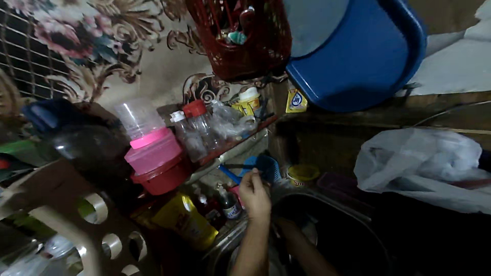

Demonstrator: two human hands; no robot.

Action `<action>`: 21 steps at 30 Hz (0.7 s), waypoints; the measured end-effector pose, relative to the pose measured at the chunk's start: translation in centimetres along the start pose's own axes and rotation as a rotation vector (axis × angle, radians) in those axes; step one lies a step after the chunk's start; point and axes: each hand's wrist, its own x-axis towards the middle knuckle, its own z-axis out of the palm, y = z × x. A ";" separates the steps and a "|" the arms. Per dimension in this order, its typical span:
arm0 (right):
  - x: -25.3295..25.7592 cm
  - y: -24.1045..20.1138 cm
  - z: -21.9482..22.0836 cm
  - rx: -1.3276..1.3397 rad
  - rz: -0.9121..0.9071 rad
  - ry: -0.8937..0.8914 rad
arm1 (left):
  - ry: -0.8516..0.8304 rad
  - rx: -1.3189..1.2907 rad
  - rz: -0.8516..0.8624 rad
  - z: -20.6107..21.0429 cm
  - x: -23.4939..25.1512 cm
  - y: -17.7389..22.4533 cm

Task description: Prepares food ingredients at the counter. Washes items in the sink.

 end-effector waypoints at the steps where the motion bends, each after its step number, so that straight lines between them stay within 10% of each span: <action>1: -0.1 0.3 0.0 0.007 -0.004 0.003 | 0.090 0.007 0.028 0.3 -0.5 -0.2; 6: -3.3 -1.8 1.0 0.013 0.073 0.024 | 0.168 0.035 0.035 0.6 -2.4 -0.2; 11: -8.6 -6.1 2.4 -0.629 -0.013 0.017 | 0.101 -0.016 0.019 -0.2 -4.4 0.5; 17: -6.0 -2.9 2.0 -0.130 0.013 -0.031 | 0.137 -0.247 -0.065 -2.8 -6.1 -0.6; 21: 0.5 2.0 0.7 -0.060 0.052 -0.012 | 0.200 -0.095 -0.500 -4.0 -6.4 -5.4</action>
